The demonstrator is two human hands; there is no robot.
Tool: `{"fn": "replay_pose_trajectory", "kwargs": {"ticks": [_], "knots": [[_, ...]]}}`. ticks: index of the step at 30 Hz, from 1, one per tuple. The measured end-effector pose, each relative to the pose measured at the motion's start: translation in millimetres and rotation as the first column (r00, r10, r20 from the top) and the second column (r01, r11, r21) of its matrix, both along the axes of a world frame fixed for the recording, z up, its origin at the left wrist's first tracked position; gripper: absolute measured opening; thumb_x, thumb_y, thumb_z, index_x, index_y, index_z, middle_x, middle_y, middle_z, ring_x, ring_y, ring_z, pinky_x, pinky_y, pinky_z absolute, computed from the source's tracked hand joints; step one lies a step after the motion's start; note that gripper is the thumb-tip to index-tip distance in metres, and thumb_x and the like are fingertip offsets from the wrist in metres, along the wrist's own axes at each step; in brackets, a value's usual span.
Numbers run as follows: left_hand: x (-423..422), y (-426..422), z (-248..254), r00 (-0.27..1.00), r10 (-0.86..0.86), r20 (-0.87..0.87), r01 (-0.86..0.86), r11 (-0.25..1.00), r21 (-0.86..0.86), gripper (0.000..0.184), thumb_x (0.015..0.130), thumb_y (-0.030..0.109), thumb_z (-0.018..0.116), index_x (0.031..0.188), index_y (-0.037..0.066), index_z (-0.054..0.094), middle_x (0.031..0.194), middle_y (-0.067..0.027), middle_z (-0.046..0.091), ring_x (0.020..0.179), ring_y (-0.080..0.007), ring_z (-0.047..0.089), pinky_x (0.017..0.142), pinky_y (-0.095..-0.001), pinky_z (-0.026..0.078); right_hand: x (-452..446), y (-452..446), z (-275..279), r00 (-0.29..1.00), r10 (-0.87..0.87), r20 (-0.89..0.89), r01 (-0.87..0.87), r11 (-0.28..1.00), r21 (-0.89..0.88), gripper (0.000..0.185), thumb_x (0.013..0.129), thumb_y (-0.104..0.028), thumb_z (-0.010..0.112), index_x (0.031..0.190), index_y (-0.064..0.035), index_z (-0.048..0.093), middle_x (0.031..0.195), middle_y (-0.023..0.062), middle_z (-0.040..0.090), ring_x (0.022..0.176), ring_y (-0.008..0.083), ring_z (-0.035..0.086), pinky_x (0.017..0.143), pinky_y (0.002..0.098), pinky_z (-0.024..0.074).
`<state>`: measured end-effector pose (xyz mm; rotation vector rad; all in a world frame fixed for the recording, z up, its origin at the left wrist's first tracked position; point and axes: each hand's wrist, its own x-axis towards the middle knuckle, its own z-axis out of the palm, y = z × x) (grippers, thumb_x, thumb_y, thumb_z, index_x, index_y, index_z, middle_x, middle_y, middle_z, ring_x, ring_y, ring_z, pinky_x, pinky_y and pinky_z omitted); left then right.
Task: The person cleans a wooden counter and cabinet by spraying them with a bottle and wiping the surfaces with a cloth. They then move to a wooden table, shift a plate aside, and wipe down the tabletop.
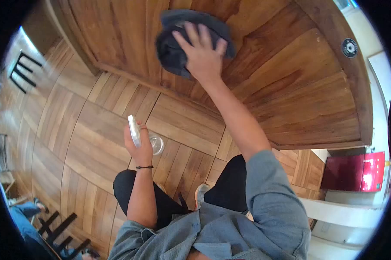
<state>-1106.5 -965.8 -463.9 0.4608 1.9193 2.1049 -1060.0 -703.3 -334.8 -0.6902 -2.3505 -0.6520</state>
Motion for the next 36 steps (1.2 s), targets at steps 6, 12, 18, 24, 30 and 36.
{"fn": "replay_pose_trajectory", "kwargs": {"ticks": [6, 12, 18, 24, 30, 36], "knots": [[31, -27, 56, 0.997, 0.066, 0.048, -0.066, 0.998, 0.006, 0.030, 0.090, 0.002, 0.056, 0.120, 0.000, 0.057, 0.103, -0.0063, 0.063, 0.083, -0.0107, 0.059, 0.074, -0.0262, 0.050, -49, 16, -59, 0.990, 0.127, 0.053, -0.133, 0.984, 0.116, 0.074, 0.082, -0.008, 0.059, 0.147, -0.0373, 0.040, 0.156, -0.0044, 0.034, 0.142, 0.0174, 0.033, 0.103, 0.0614, 0.0318], [57, -49, 82, 0.979, 0.196, 0.058, -0.193, 0.980, -0.052, 0.028, 0.089, 0.003, 0.057, 0.117, -0.001, 0.057, 0.104, -0.0077, 0.063, 0.085, -0.0129, 0.060, 0.075, -0.0276, 0.050, 117, -1, -77, 0.978, -0.079, 0.193, 0.099, 0.990, -0.099, 0.071, 0.082, -0.010, 0.060, 0.145, -0.0382, 0.043, 0.150, -0.0076, 0.041, 0.130, 0.0156, 0.045, 0.093, 0.0560, 0.0372], [64, -75, 86, 0.960, 0.279, -0.017, -0.280, 0.959, -0.043, 0.030, 0.090, 0.004, 0.060, 0.119, -0.002, 0.056, 0.110, -0.0091, 0.063, 0.089, -0.0147, 0.061, 0.075, -0.0290, 0.053, 275, 12, -119, 0.921, -0.321, 0.223, 0.290, 0.943, 0.161, 0.071, 0.082, -0.013, 0.061, 0.145, -0.0418, 0.042, 0.148, -0.0113, 0.043, 0.125, 0.0142, 0.049, 0.088, 0.0547, 0.0405], [59, -95, 67, 0.911, 0.406, -0.069, -0.407, 0.913, -0.001, 0.026, 0.090, 0.003, 0.061, 0.116, 0.000, 0.058, 0.109, -0.0090, 0.063, 0.091, -0.0149, 0.061, 0.074, -0.0290, 0.053, 271, 3, -94, 0.918, -0.252, 0.305, 0.252, 0.967, 0.042, 0.066, 0.085, -0.015, 0.056, 0.146, -0.0349, 0.042, 0.150, -0.0118, 0.041, 0.126, 0.0101, 0.047, 0.090, 0.0505, 0.0429], [69, -102, 95, 0.898, 0.414, -0.148, -0.416, 0.909, 0.022, 0.028, 0.090, 0.003, 0.062, 0.117, 0.000, 0.057, 0.108, -0.0101, 0.064, 0.083, -0.0136, 0.060, 0.072, -0.0284, 0.052, 288, 36, -213, 0.868, 0.076, 0.491, -0.014, 0.991, -0.130, 0.063, 0.089, -0.014, 0.050, 0.151, -0.0183, 0.037, 0.159, -0.0103, 0.027, 0.130, 0.0094, 0.043, 0.107, 0.0435, 0.0328], [82, -103, 178, 0.901, 0.387, -0.196, -0.398, 0.917, -0.017, 0.028, 0.089, 0.008, 0.062, 0.115, -0.003, 0.060, 0.109, -0.0109, 0.065, 0.083, -0.0128, 0.059, 0.078, -0.0285, 0.049, 301, 48, -307, 0.789, -0.080, 0.609, -0.030, 0.986, 0.167, 0.067, 0.094, -0.020, 0.046, 0.157, -0.0169, 0.023, 0.161, -0.0113, 0.022, 0.143, 0.0080, 0.026, 0.119, 0.0418, 0.0092]]}}
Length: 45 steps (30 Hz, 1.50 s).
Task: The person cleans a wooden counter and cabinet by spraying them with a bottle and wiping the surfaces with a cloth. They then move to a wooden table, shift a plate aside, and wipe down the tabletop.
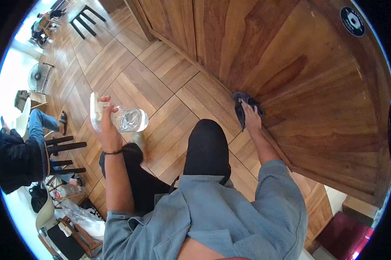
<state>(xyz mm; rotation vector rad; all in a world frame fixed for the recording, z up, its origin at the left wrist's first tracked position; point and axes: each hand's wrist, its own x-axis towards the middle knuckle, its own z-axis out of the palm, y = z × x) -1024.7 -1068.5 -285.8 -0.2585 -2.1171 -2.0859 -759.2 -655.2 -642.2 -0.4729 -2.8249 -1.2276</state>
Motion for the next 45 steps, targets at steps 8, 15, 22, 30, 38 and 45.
{"fn": "replay_pose_trajectory", "kwargs": {"ticks": [8, 15, 22, 30, 38, 45], "knots": [[-37, 7, -16, 0.996, -0.061, 0.064, 0.060, 0.998, 0.012, 0.030, 0.088, 0.008, 0.062, 0.116, -0.003, 0.060, 0.109, -0.0120, 0.065, 0.080, -0.0123, 0.060, 0.078, -0.0283, 0.049, -72, -9, 11, 0.996, -0.074, 0.045, 0.086, 0.871, -0.484, 0.068, 0.091, -0.014, 0.048, 0.155, -0.0163, 0.027, 0.163, -0.0104, 0.017, 0.144, 0.0095, 0.025, 0.117, 0.0420, 0.0194], [-86, 31, -33, 0.984, -0.131, 0.117, 0.145, 0.983, -0.115, 0.037, 0.088, 0.008, 0.063, 0.122, -0.005, 0.056, 0.112, -0.0140, 0.064, 0.083, -0.0144, 0.061, 0.080, -0.0293, 0.050, -237, -30, 19, 0.999, 0.028, -0.024, -0.034, 0.958, -0.283, 0.069, 0.088, -0.015, 0.051, 0.154, -0.0132, 0.028, 0.162, -0.0084, 0.020, 0.142, 0.0050, 0.027, 0.113, 0.0394, 0.0253], [-122, 22, -38, 0.968, -0.214, 0.131, 0.236, 0.952, -0.194, 0.040, 0.086, 0.004, 0.061, 0.124, -0.008, 0.053, 0.113, -0.0176, 0.061, 0.084, -0.0194, 0.064, 0.080, -0.0324, 0.054, -319, -41, -11, 0.989, 0.008, -0.148, -0.023, 0.995, -0.098, 0.060, 0.091, -0.018, 0.046, 0.150, -0.0205, 0.038, 0.160, -0.0134, 0.025, 0.139, 0.0056, 0.033, 0.111, 0.0413, 0.0259], [-188, 50, -55, 0.837, -0.465, 0.288, 0.518, 0.844, -0.143, 0.030, 0.084, -0.001, 0.063, 0.114, 0.000, 0.058, 0.107, -0.0128, 0.064, 0.090, -0.0175, 0.061, 0.075, -0.0296, 0.051, -251, -41, 44, 0.966, -0.134, 0.222, 0.204, 0.922, -0.330, 0.064, 0.091, -0.017, 0.047, 0.153, -0.0208, 0.033, 0.156, -0.0132, 0.034, 0.128, 0.0052, 0.046, 0.107, 0.0381, 0.0326], [-238, 87, -67, 0.741, -0.631, 0.230, 0.662, 0.744, -0.093, 0.027, 0.081, -0.003, 0.062, 0.108, 0.001, 0.059, 0.101, -0.0098, 0.063, 0.087, -0.0163, 0.058, 0.077, -0.0285, 0.047, -57, -34, 136, 0.852, -0.325, 0.409, 0.404, 0.907, -0.120, 0.077, 0.086, -0.017, 0.054, 0.156, -0.0312, 0.025, 0.154, -0.0180, 0.035, 0.118, 0.0040, 0.051, 0.104, 0.0442, 0.0407], [-262, 95, -71, 0.756, -0.643, 0.125, 0.655, 0.744, -0.131, 0.029, 0.082, -0.002, 0.061, 0.111, 0.002, 0.059, 0.103, -0.0055, 0.065, 0.085, -0.0103, 0.056, 0.075, -0.0254, 0.046, -17, -25, 120, 0.884, -0.362, 0.297, 0.424, 0.888, -0.179, 0.073, 0.086, -0.018, 0.056, 0.151, -0.0385, 0.032, 0.154, -0.0182, 0.035, 0.118, 0.0065, 0.052, 0.099, 0.0574, 0.0443]]}}
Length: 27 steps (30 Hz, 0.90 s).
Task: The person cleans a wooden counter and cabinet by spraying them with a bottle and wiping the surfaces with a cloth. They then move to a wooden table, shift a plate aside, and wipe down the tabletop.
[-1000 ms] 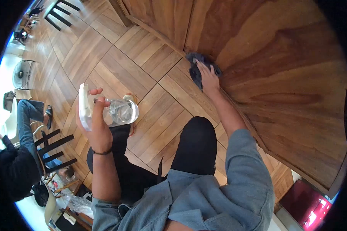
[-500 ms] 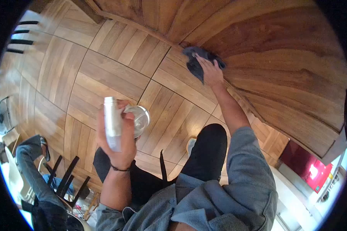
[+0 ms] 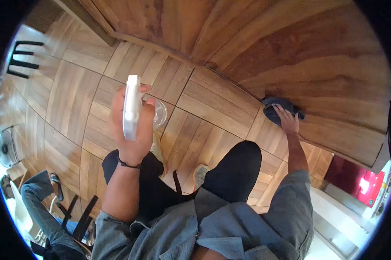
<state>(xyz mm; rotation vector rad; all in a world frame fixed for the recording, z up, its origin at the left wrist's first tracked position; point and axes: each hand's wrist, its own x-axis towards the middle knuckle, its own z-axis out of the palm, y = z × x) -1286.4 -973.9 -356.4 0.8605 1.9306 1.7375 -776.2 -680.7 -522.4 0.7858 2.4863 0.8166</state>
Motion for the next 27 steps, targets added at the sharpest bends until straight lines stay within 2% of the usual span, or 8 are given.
{"fn": "replay_pose_trajectory", "kwargs": {"ticks": [6, 8, 12, 13, 17, 21, 24, 27], "knots": [[16, -2, 11, 0.988, 0.076, 0.136, -0.102, 0.975, 0.196, 0.021, 0.088, -0.002, 0.059, 0.109, 0.002, 0.060, 0.096, -0.0026, 0.064, 0.083, -0.0078, 0.057, 0.073, -0.0228, 0.046, -121, -22, 71, 0.925, 0.203, -0.322, -0.142, 0.969, 0.202, 0.068, 0.084, -0.014, 0.055, 0.145, -0.0388, 0.044, 0.148, -0.0180, 0.044, 0.115, 0.0060, 0.053, 0.081, 0.0470, 0.0477], [17, -5, 8, 0.980, 0.070, 0.186, -0.110, 0.971, 0.213, 0.019, 0.088, -0.001, 0.060, 0.107, 0.002, 0.061, 0.093, -0.0018, 0.063, 0.081, -0.0073, 0.057, 0.072, -0.0222, 0.046, -191, -22, 119, 0.836, 0.403, -0.373, -0.219, 0.868, 0.446, 0.071, 0.082, -0.010, 0.055, 0.144, -0.0439, 0.045, 0.147, -0.0142, 0.046, 0.119, 0.0104, 0.052, 0.080, 0.0471, 0.0442], [21, -14, 9, 0.979, 0.154, 0.137, -0.181, 0.959, 0.218, 0.016, 0.088, 0.001, 0.061, 0.104, 0.003, 0.061, 0.092, -0.0013, 0.063, 0.080, -0.0071, 0.058, 0.070, -0.0220, 0.046, -318, -25, 245, 0.597, 0.678, -0.430, -0.027, 0.552, 0.833, 0.074, 0.080, -0.008, 0.056, 0.140, -0.0503, 0.047, 0.151, -0.0059, 0.044, 0.134, 0.0193, 0.044, 0.090, 0.0530, 0.0409], [15, -21, 2, 0.990, 0.135, 0.051, -0.141, 0.976, 0.166, 0.031, 0.090, 0.004, 0.059, 0.121, -0.001, 0.056, 0.106, -0.0059, 0.064, 0.080, -0.0113, 0.060, 0.073, -0.0264, 0.050, -338, -33, 285, 0.554, 0.696, -0.457, -0.056, 0.579, 0.814, 0.072, 0.080, -0.008, 0.056, 0.140, -0.0481, 0.049, 0.152, -0.0062, 0.042, 0.135, 0.0195, 0.042, 0.093, 0.0547, 0.0396], [22, -29, 24, 0.959, 0.230, 0.164, -0.267, 0.927, 0.263, 0.018, 0.088, 0.001, 0.061, 0.106, 0.002, 0.061, 0.096, -0.0023, 0.063, 0.081, -0.0083, 0.059, 0.072, -0.0236, 0.047, -388, -39, 356, 0.627, 0.696, -0.350, -0.185, 0.569, 0.801, 0.044, 0.085, -0.016, 0.060, 0.128, -0.0241, 0.063, 0.153, 0.0062, 0.040, 0.142, 0.0299, 0.034, 0.108, 0.0590, 0.0243], [23, -53, 39, 0.948, 0.251, 0.197, -0.301, 0.909, 0.287, 0.021, 0.088, 0.000, 0.060, 0.109, 0.000, 0.060, 0.098, -0.0042, 0.064, 0.082, -0.0085, 0.058, 0.073, -0.0237, 0.047, -394, -55, 323, 0.494, 0.655, -0.571, -0.333, 0.750, 0.572, 0.048, 0.085, -0.012, 0.059, 0.132, -0.0240, 0.061, 0.157, 0.0063, 0.035, 0.142, 0.0307, 0.035, 0.108, 0.0573, 0.0296], [24, -69, 48, 0.940, 0.288, 0.181, -0.330, 0.902, 0.279, 0.027, 0.087, -0.002, 0.058, 0.115, -0.002, 0.058, 0.101, -0.0072, 0.065, 0.084, -0.0094, 0.059, 0.074, -0.0241, 0.048, -388, -47, 242, 0.662, 0.597, -0.454, -0.317, 0.771, 0.552, 0.064, 0.082, -0.009, 0.056, 0.137, -0.0403, 0.053, 0.154, -0.0073, 0.039, 0.137, 0.0197, 0.040, 0.099, 0.0571, 0.0368], [29, -81, 54, 0.909, 0.349, 0.228, -0.405, 0.869, 0.283, 0.032, 0.086, -0.002, 0.059, 0.118, -0.004, 0.057, 0.103, -0.0088, 0.066, 0.086, -0.0107, 0.059, 0.077, -0.0246, 0.048, -383, -50, 147, 0.736, 0.536, -0.414, -0.422, 0.841, 0.338, 0.058, 0.083, -0.011, 0.055, 0.138, -0.0282, 0.052, 0.157, -0.0072, 0.035, 0.138, 0.0161, 0.041, 0.097, 0.0503, 0.0412]]}}
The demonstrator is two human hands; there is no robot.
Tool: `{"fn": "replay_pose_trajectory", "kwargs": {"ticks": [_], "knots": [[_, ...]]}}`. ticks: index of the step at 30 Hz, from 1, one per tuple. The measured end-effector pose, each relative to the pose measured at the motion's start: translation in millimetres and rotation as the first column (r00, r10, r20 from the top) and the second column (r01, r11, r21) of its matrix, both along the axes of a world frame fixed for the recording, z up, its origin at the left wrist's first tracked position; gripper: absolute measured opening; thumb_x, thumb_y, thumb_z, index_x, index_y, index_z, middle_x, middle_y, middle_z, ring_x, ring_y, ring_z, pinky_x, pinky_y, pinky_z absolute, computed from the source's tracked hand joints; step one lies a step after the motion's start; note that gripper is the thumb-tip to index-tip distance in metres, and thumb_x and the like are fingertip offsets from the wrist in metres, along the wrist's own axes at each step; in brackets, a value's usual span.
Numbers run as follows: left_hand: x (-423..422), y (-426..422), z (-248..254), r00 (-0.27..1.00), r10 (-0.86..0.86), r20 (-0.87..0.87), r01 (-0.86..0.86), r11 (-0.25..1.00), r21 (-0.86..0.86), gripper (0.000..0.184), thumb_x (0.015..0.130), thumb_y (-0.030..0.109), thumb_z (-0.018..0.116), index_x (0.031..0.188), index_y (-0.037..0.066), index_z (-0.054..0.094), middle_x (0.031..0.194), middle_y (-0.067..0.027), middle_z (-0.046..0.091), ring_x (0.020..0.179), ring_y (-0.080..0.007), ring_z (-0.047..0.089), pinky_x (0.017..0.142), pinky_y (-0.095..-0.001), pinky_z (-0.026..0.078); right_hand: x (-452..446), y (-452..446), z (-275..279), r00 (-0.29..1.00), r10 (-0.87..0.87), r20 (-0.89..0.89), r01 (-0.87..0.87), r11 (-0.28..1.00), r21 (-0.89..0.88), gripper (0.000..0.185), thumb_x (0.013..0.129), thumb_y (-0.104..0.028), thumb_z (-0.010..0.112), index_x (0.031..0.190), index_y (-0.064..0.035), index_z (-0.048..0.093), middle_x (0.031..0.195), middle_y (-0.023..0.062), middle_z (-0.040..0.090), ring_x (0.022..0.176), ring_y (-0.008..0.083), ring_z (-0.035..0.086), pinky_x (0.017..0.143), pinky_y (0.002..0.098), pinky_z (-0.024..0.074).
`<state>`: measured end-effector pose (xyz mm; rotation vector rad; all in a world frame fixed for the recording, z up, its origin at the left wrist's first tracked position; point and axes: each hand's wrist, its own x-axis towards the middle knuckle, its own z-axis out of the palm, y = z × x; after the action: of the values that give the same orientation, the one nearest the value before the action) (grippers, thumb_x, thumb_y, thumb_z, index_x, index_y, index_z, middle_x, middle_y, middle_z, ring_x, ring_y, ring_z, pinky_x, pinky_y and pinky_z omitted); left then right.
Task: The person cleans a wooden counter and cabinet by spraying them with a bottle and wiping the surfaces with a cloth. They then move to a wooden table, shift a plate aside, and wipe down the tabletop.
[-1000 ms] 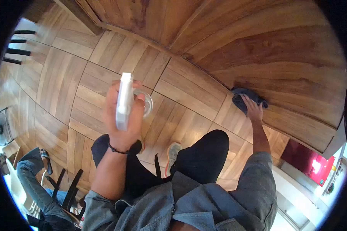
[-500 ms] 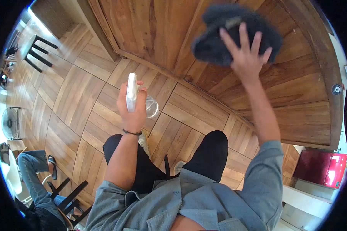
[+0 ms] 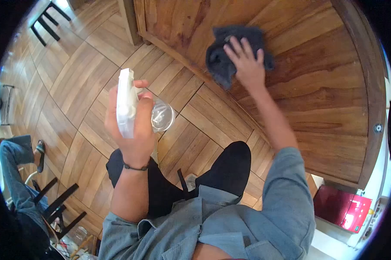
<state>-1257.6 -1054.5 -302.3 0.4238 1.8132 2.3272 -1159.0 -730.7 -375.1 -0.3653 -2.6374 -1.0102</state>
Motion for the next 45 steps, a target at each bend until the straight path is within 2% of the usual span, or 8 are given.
{"fn": "replay_pose_trajectory", "kwargs": {"ticks": [6, 11, 21, 26, 31, 38, 40, 45], "knots": [[4, -21, 2, 0.997, 0.067, -0.040, -0.072, 0.989, -0.128, 0.034, 0.086, -0.001, 0.060, 0.120, -0.005, 0.057, 0.106, -0.0103, 0.066, 0.088, -0.0119, 0.058, 0.080, -0.0258, 0.048, 15, 19, -192, 0.968, -0.044, 0.249, 0.180, 0.811, -0.557, 0.044, 0.089, -0.011, 0.049, 0.132, -0.0200, 0.058, 0.119, 0.0018, 0.066, 0.099, 0.0219, 0.065, 0.084, 0.0406, 0.0485], [5, -19, 8, 0.997, 0.062, -0.036, -0.066, 0.988, -0.142, 0.032, 0.086, -0.001, 0.059, 0.118, -0.004, 0.057, 0.105, -0.0091, 0.065, 0.086, -0.0114, 0.057, 0.079, -0.0264, 0.047, 27, 32, -233, 0.971, 0.100, 0.218, -0.011, 0.927, -0.375, 0.046, 0.087, -0.013, 0.052, 0.133, -0.0120, 0.057, 0.122, 0.0006, 0.066, 0.114, 0.0162, 0.059, 0.093, 0.0378, 0.0426], [6, -6, 6, 1.000, -0.020, 0.005, 0.020, 0.999, -0.042, 0.029, 0.088, -0.002, 0.058, 0.116, -0.003, 0.057, 0.106, -0.0071, 0.063, 0.086, -0.0094, 0.057, 0.078, -0.0246, 0.047, 2, 0, 65, 0.971, -0.131, -0.198, 0.128, 0.991, -0.026, 0.059, 0.084, -0.037, 0.061, 0.141, -0.0411, 0.049, 0.154, -0.0044, 0.042, 0.118, 0.0263, 0.059, 0.095, 0.0565, 0.0361], [-4, -1, -10, 0.999, -0.034, -0.034, 0.034, 0.999, -0.005, 0.027, 0.089, -0.001, 0.059, 0.116, 0.000, 0.058, 0.103, -0.0055, 0.064, 0.083, -0.0086, 0.057, 0.076, -0.0247, 0.048, -13, -9, 175, 0.876, -0.055, -0.479, 0.165, 0.968, 0.191, 0.062, 0.082, -0.032, 0.065, 0.142, -0.0351, 0.048, 0.155, -0.0003, 0.039, 0.137, 0.0274, 0.042, 0.098, 0.0594, 0.0329], [-22, 8, -32, 0.978, -0.062, -0.198, 0.044, 0.995, -0.091, 0.020, 0.086, 0.002, 0.064, 0.106, 0.004, 0.062, 0.090, -0.0015, 0.061, 0.080, -0.0095, 0.056, 0.072, -0.0253, 0.047, -1, -28, 169, 0.820, 0.031, -0.572, -0.070, 0.996, -0.046, 0.067, 0.083, -0.036, 0.070, 0.144, -0.0242, 0.047, 0.154, 0.0097, 0.039, 0.144, 0.0339, 0.032, 0.107, 0.0612, 0.0211], [-67, 67, -18, 0.900, -0.177, -0.398, 0.180, 0.983, -0.031, 0.018, 0.082, 0.004, 0.068, 0.100, 0.004, 0.064, 0.088, -0.0048, 0.061, 0.081, -0.0131, 0.057, 0.073, -0.0286, 0.047, 78, -124, 3, 0.557, -0.480, -0.678, -0.450, 0.512, -0.732, 0.058, 0.090, -0.011, 0.063, 0.144, -0.0047, 0.043, 0.134, 0.0179, 0.056, 0.123, 0.0310, 0.053, 0.106, 0.0425, 0.0342], [-83, 99, 6, 0.848, -0.210, -0.487, 0.256, 0.966, 0.029, 0.017, 0.082, 0.006, 0.068, 0.099, 0.004, 0.065, 0.086, -0.0054, 0.062, 0.078, -0.0149, 0.058, 0.072, -0.0296, 0.048, 103, -157, -48, 0.407, -0.824, -0.394, -0.749, -0.054, -0.660, 0.053, 0.089, -0.006, 0.062, 0.139, -0.0009, 0.046, 0.119, 0.0138, 0.062, 0.106, 0.0252, 0.058, 0.096, 0.0359, 0.0428], [-84, 168, 77, 0.720, -0.437, -0.539, 0.493, 0.869, -0.045, 0.015, 0.084, 0.007, 0.068, 0.098, 0.004, 0.064, 0.085, 0.0003, 0.063, 0.077, -0.0095, 0.058, 0.069, -0.0251, 0.046, 148, -202, -72, 0.442, -0.792, -0.420, -0.453, 0.207, -0.867, 0.037, 0.095, -0.013, 0.059, 0.127, 0.0031, 0.053, 0.116, 0.0078, 0.062, 0.103, 0.0217, 0.059, 0.092, 0.0309, 0.0445]]}}
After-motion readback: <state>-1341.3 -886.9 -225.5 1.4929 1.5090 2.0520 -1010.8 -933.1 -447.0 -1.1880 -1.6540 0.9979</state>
